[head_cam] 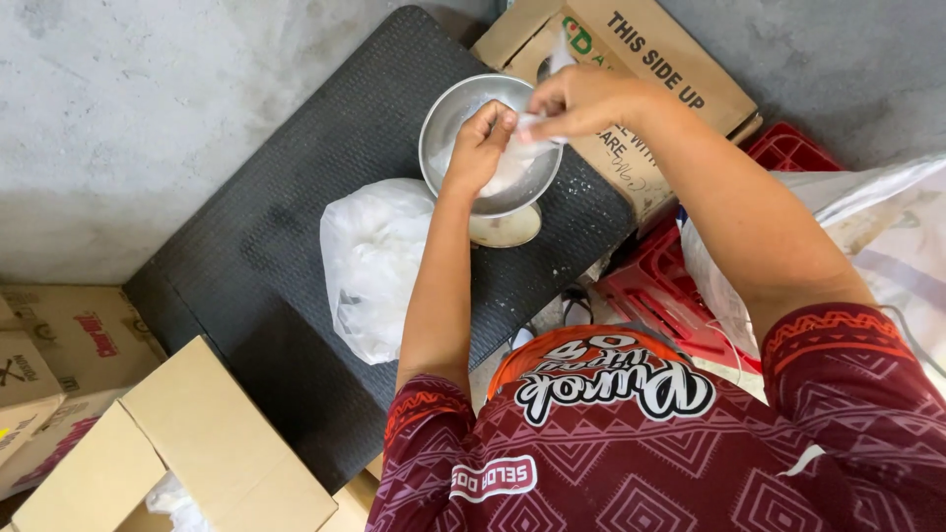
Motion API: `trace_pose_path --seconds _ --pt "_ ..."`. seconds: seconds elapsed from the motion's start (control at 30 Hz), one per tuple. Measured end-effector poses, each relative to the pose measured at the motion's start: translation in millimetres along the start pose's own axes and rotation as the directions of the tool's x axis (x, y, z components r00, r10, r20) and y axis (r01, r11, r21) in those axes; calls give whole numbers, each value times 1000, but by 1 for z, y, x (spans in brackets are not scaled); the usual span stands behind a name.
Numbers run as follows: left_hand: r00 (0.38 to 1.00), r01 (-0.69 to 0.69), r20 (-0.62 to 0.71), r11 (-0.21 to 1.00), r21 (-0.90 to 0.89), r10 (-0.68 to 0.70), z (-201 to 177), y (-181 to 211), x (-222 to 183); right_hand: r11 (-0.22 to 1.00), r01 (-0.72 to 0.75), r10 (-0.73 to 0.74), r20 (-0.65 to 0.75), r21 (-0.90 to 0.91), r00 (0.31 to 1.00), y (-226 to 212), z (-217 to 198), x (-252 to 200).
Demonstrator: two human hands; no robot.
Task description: Scooping white flakes into plastic bags, weighing them on a scale, and packing the bagged items into a cardboard box.
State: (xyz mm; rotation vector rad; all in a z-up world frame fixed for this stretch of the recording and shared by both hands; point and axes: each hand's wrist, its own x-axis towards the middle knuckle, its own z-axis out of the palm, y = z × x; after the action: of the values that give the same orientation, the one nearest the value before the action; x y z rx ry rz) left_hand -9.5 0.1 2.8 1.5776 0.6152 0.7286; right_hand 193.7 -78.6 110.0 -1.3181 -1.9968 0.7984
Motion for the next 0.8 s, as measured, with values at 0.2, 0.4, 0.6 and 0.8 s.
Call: trace_pose_path --seconds 0.2,0.4,0.6,0.8 --pt "992 -125 -10 984 -126 125 8 -11 0 927 -373 358 230 25 905 19 8 -4" --pt "997 -55 36 971 -233 65 6 -4 -6 695 -198 260 15 692 965 -16 -5 -3" --pt "998 -69 2 992 -103 69 -2 18 -18 890 -437 455 205 -130 867 6 -2 -23" --pt "955 -294 48 904 309 294 -2 36 -16 923 -339 285 266 183 921 20 -8 -67"
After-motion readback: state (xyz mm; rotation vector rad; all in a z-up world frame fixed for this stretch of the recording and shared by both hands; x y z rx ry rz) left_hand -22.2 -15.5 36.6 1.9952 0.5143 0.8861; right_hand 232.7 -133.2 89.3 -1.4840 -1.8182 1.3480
